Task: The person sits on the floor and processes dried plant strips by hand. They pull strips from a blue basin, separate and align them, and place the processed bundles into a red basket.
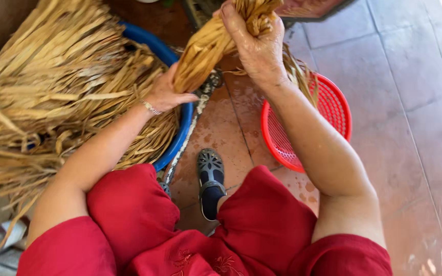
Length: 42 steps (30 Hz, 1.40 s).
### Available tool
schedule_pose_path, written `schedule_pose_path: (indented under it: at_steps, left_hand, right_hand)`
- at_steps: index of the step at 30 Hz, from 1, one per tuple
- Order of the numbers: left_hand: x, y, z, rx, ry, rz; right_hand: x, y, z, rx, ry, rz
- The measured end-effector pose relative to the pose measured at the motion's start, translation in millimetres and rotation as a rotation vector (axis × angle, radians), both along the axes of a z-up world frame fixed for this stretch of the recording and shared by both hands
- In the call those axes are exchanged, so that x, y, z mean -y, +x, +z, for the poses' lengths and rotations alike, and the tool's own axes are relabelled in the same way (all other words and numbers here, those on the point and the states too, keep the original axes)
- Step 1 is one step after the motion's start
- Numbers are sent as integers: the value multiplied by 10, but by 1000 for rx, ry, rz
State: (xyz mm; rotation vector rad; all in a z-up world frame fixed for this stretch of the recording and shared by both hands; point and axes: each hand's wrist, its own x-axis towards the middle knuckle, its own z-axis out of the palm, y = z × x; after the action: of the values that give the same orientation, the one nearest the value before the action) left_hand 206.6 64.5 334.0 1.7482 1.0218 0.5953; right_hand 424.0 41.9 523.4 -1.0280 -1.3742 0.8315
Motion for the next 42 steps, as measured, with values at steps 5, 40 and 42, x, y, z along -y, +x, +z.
schedule_pose_path:
  at_steps: [5,40,42]
  left_hand:
    - [95,-468,-646,-391,-21,-29]
    - [-266,598,317,-1167,556,-711]
    - [-287,188,51,-1208,458,-662]
  right_hand:
    - [234,480,-355,-361,-53,-227]
    - [4544,3223,-2464,-542,-273,-1413]
    - [4548,3361,-2631,-250,-183,-1614]
